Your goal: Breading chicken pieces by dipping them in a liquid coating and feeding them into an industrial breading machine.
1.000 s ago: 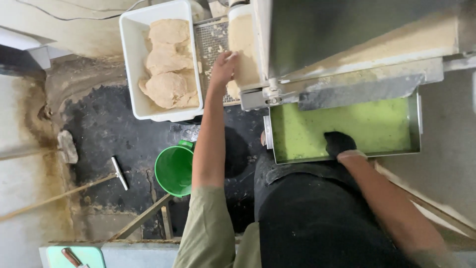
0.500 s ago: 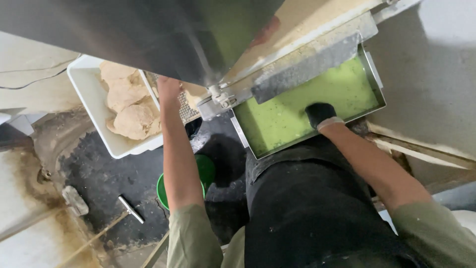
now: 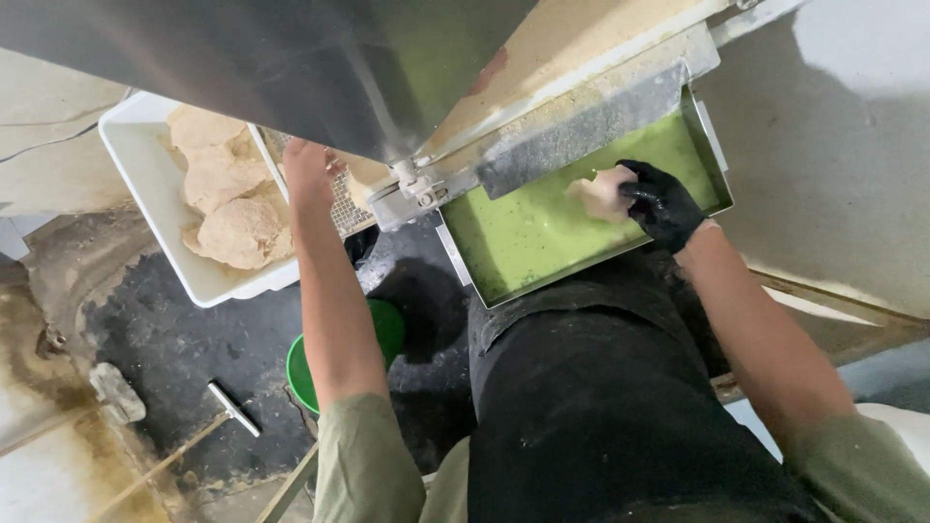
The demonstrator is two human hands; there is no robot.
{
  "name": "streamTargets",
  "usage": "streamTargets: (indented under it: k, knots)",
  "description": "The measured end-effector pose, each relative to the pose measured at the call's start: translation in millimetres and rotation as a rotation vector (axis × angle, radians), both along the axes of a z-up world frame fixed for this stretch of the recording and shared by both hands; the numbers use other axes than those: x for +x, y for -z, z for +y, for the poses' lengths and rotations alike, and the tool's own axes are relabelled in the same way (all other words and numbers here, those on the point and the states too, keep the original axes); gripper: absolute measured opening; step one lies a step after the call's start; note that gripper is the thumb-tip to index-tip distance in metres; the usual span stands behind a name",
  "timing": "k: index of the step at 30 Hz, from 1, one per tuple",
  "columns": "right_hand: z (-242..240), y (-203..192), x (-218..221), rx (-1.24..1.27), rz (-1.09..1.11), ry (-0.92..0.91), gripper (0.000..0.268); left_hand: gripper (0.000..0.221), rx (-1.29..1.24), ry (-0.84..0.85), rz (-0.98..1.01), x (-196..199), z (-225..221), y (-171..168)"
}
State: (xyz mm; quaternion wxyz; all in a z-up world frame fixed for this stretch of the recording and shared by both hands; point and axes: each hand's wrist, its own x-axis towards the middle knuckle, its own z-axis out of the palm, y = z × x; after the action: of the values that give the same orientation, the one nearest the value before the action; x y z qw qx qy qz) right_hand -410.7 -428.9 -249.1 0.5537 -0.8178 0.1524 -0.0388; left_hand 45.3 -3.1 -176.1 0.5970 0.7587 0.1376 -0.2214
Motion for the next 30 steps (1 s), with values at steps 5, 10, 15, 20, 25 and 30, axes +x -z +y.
streamTargets:
  k: [5, 10, 15, 20, 25, 30]
  knots:
    - [0.4, -12.2, 1.9, -0.159, -0.196, -0.22, 0.032, 0.019, -0.168, -0.125, 0.203, 14.4, 24.5, 45.0]
    - [70.6, -35.0, 24.4, 0.947, 0.332, 0.481, 0.031, 0.017, -0.228, -0.202, 0.218, -6.6, 15.4, 5.4]
    - [74.1, -13.0, 20.1, 1.042, 0.362, 0.528, 0.032, 0.018, -0.272, -0.302, -0.042, -18.8, 17.5, -0.4]
    - [74.4, -47.0, 21.8, 0.904, 0.417, 0.449, 0.039, 0.008, -0.043, -0.185, -0.566, -41.5, -4.9, -79.7]
    - [71.0, -52.1, 24.3, 0.716, 0.381, 0.483, 0.039, 0.022, 0.322, -0.028, -0.795, -47.5, -21.2, -152.7]
    - [56.4, -55.7, 31.5, 1.089, 0.469, 0.503, 0.035, 0.031, 0.464, 0.147, -1.034, -36.6, -2.7, -158.1]
